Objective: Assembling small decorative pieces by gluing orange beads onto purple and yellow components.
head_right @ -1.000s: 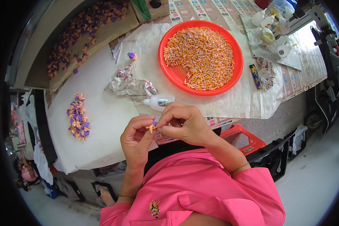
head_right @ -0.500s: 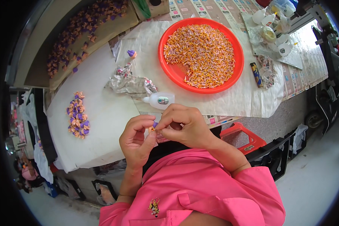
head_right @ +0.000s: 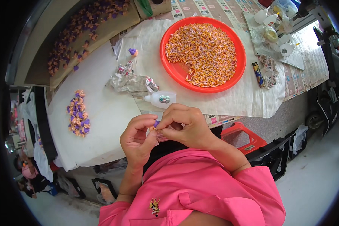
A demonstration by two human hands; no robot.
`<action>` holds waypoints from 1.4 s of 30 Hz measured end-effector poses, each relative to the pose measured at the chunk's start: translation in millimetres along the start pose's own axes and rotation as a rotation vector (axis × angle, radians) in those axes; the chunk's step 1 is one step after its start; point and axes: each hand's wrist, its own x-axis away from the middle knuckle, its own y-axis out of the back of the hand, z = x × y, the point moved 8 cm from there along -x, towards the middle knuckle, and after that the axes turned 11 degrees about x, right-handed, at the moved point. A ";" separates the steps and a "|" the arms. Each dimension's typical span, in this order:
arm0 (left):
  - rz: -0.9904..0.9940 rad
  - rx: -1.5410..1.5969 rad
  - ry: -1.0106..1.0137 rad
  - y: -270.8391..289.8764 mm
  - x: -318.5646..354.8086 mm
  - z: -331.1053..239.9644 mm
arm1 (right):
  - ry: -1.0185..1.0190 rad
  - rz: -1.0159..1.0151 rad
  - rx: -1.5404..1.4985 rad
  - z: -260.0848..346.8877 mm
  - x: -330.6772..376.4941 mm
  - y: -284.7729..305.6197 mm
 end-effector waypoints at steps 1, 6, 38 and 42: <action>0.000 0.001 0.000 -0.4 0.3 0.2 | 0.013 -0.007 0.015 0.6 -0.3 -0.2; 0.005 0.025 0.009 -0.4 -0.9 1.9 | 0.028 -0.011 0.021 -0.5 -1.6 0.0; 0.072 -0.069 -0.011 -0.7 -3.1 0.5 | -0.254 0.214 -0.602 -31.2 0.4 -22.4; 0.062 -0.047 0.022 0.8 -3.7 3.2 | -0.266 0.269 -0.679 -36.5 -1.8 -28.1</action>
